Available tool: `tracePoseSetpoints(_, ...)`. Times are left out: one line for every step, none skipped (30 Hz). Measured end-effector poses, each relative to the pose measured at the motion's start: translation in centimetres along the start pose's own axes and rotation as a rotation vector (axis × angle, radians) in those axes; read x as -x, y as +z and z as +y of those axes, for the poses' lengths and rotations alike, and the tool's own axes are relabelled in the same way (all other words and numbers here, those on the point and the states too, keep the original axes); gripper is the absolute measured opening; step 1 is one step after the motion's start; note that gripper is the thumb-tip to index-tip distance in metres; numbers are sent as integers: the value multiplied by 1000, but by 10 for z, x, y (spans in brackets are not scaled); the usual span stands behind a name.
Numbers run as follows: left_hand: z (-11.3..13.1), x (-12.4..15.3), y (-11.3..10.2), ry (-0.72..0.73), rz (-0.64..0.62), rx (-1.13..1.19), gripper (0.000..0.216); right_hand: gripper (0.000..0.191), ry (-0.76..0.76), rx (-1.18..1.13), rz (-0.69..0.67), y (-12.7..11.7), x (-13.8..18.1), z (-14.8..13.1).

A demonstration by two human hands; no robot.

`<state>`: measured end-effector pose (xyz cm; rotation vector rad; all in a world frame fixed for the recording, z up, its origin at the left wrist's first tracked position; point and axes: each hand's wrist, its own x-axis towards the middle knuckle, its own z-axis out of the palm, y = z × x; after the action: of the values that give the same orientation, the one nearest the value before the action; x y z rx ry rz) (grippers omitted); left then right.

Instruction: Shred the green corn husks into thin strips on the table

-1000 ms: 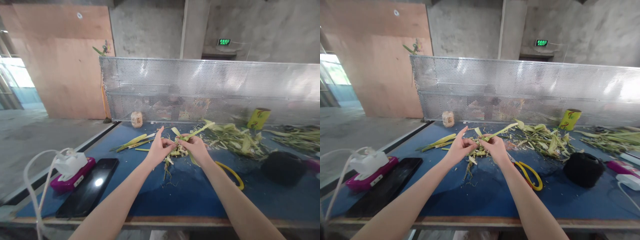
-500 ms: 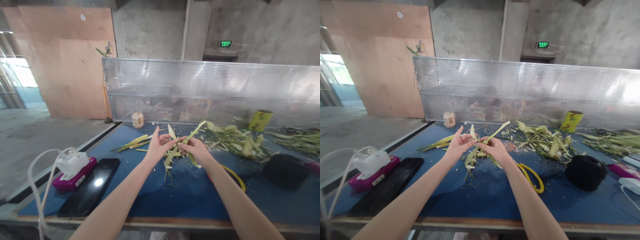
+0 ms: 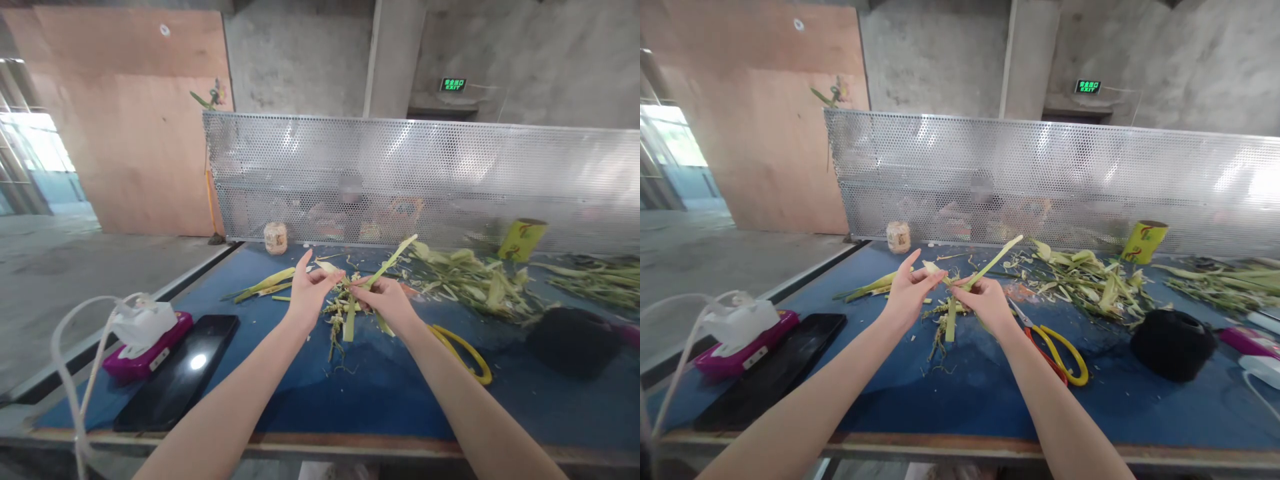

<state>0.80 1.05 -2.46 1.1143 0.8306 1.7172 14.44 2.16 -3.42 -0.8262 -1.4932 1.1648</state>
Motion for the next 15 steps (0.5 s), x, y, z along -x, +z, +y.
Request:
tracePoseSetpoints(0,0,0,-14,6,10,87,25,8,4,-12,0,0,-1)
tracePoseSetpoints(0,-1,-1,-30,9,18,85,25,13,3,-31,0,1,-2)
tracePoseSetpoints(0,-1,-1,-45,11,26,84,27,17,-4,-50,-1,0,-3)
tracePoseSetpoints(1,-2,-2,-56,19,35,82,29,21,-15,-66,-2,0,-4)
tracePoseSetpoints(1,-3,-2,-65,27,46,80,32,23,-31,-71,-4,-1,-4)
tracePoseSetpoints(2,-4,-3,-71,41,59,78,34,19,-49,-56,-6,-2,-4)
tracePoseSetpoints(2,-5,-3,-76,55,74,77,34,7,-64,-23,-8,-3,-4)
tracePoseSetpoints(3,-5,-4,-84,70,91,76,34,-13,-78,26,-10,-4,-4)
tracePoseSetpoints(3,-6,-4,-93,84,110,77,32,-39,-90,77,-12,-5,-3)
tracePoseSetpoints(3,-5,-3,-104,89,130,79,30,-64,-105,114,-13,-6,-3)
tracePoseSetpoints(2,-5,-3,-113,83,148,83,28,-83,-123,134,-14,-7,-2)
tracePoseSetpoints(1,-4,-1,-123,66,159,88,26,-93,-143,135,-14,-7,-2)
tracePoseSetpoints(0,-2,0,-138,37,160,94,24,-96,-164,124,-14,-7,-1)
tracePoseSetpoints(-2,-1,1,-155,3,151,100,23,-97,-182,114,-13,-8,-1)
tracePoseSetpoints(-4,1,2,-172,-34,130,106,23,-98,-191,107,-12,-7,-1)
